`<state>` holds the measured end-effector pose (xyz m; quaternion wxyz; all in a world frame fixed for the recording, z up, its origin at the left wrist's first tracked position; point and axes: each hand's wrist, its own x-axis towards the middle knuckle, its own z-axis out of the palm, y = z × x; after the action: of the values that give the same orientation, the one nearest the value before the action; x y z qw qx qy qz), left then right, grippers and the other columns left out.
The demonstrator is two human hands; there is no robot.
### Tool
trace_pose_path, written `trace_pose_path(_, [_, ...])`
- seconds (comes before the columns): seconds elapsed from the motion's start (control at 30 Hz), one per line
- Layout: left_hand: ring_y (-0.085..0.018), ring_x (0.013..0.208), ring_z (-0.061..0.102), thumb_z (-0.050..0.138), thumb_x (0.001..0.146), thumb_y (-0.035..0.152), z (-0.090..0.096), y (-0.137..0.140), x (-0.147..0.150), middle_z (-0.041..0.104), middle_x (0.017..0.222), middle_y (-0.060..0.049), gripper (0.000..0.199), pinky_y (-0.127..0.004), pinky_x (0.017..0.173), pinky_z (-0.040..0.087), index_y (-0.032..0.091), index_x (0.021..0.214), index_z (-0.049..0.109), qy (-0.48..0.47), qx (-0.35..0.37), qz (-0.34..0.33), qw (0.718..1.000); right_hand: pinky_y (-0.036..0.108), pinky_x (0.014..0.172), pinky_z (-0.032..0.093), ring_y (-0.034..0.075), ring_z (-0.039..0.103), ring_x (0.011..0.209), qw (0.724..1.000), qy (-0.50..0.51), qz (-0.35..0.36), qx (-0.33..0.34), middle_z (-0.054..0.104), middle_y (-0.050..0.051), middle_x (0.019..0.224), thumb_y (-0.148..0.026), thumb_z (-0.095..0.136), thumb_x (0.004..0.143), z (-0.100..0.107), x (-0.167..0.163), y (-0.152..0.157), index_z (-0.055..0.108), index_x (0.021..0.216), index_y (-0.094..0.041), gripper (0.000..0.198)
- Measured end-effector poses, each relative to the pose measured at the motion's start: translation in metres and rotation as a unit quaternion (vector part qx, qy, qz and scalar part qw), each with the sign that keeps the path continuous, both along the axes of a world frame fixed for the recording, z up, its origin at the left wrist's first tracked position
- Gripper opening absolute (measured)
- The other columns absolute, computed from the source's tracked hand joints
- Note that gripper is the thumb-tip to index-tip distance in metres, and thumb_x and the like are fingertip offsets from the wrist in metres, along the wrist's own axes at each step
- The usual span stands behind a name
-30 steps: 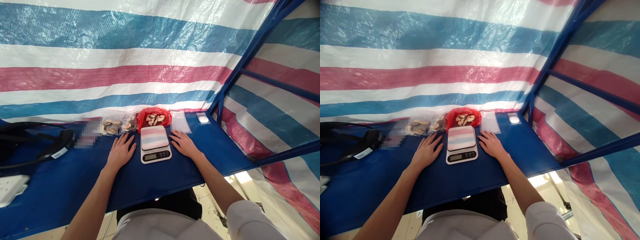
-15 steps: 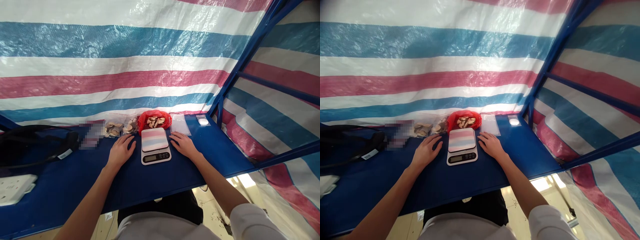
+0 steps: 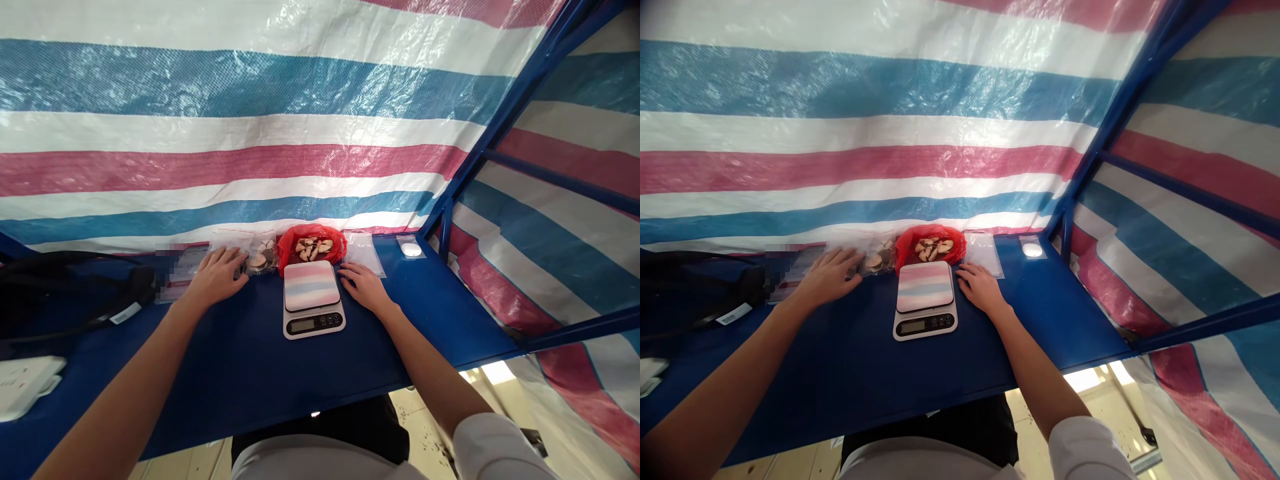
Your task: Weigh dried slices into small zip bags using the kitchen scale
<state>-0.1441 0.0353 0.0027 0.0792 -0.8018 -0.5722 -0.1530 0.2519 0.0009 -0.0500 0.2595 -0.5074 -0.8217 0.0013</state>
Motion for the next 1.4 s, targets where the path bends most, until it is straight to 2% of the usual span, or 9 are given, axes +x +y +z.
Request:
trace_pose_path(0.2, [-0.036,0.142,0.043,0.050,0.080,0.030,-0.007,0.010,-0.016,0.056,0.147,-0.011,0.054,-0.055,0.116,0.035,0.024,0.132,0.063,-0.003,-0.021,-0.032,0.999,0.048,0.115,0.045,0.027,0.058,0.133,1.000,-0.001,0.009,-0.012,0.066,0.005,0.137,-0.027,0.049,0.100,-0.004,0.003,0.002,0.073,0.121,-0.025,0.032])
trace_pose_path(0.4, [-0.033,0.125,0.059,0.042,0.086,0.035,0.000,0.018,-0.019,0.069,0.126,-0.013,0.047,-0.047,0.113,0.040,0.019,0.119,0.071,-0.023,-0.009,-0.069,0.997,0.049,0.117,0.043,0.027,0.057,0.133,1.000,0.003,0.015,-0.020,0.065,0.006,0.138,-0.028,0.048,0.100,-0.006,0.004,0.002,0.071,0.123,-0.024,0.033])
trace_pose_path(0.7, [-0.030,0.106,0.067,0.041,0.095,0.042,0.008,0.005,-0.012,0.073,0.111,-0.012,0.043,-0.044,0.100,0.051,0.020,0.109,0.075,-0.082,0.045,-0.059,0.994,0.049,0.116,0.043,0.027,0.057,0.133,1.000,-0.006,0.016,-0.018,0.064,0.007,0.139,-0.029,0.047,0.100,-0.007,0.005,0.002,0.071,0.124,-0.025,0.034])
trace_pose_path(0.97, [-0.027,0.105,0.069,0.045,0.095,0.044,0.020,-0.007,0.002,0.074,0.112,-0.011,0.039,-0.039,0.099,0.053,0.021,0.103,0.075,-0.170,0.107,-0.029,0.979,0.046,0.112,0.049,0.027,0.058,0.132,1.000,-0.008,0.004,0.004,0.066,0.005,0.136,-0.027,0.046,0.100,-0.002,0.003,0.000,0.071,0.122,-0.025,0.034])
trace_pose_path(1.1, [-0.026,0.105,0.069,0.052,0.093,0.044,0.036,-0.021,0.019,0.075,0.112,-0.008,0.034,-0.037,0.101,0.052,0.021,0.101,0.076,-0.252,0.120,-0.012,0.960,0.044,0.111,0.050,0.025,0.059,0.131,1.000,0.004,-0.002,0.029,0.068,0.004,0.134,-0.026,0.046,0.100,0.007,0.002,-0.003,0.071,0.123,-0.026,0.034])
trace_pose_path(1.2, [-0.026,0.103,0.070,0.061,0.089,0.044,0.045,-0.031,0.036,0.076,0.109,-0.005,0.028,-0.038,0.099,0.053,0.023,0.098,0.076,-0.337,0.128,0.004,0.933,0.042,0.110,0.051,0.024,0.060,0.130,0.999,0.015,0.001,0.045,0.068,0.004,0.134,-0.026,0.047,0.100,0.018,-0.004,-0.004,0.071,0.123,-0.027,0.033])
trace_pose_path(1.3, [-0.026,0.099,0.071,0.070,0.083,0.045,0.045,-0.036,0.055,0.077,0.105,-0.006,0.030,-0.037,0.094,0.056,0.021,0.098,0.077,-0.451,0.104,-0.008,0.887,0.041,0.111,0.051,0.024,0.060,0.130,0.997,0.034,0.011,0.062,0.068,0.003,0.134,-0.027,0.047,0.100,0.032,-0.017,-0.006,0.072,0.123,-0.027,0.033])
trace_pose_path(1.4, [-0.025,0.095,0.072,0.078,0.076,0.044,0.035,-0.036,0.076,0.078,0.102,-0.007,0.034,-0.036,0.088,0.058,0.019,0.098,0.077,-0.557,0.057,-0.025,0.828,0.040,0.111,0.051,0.023,0.059,0.130,0.996,0.054,0.025,0.069,0.068,0.002,0.134,-0.026,0.047,0.100,0.045,-0.037,-0.007,0.071,0.124,-0.028,0.034])
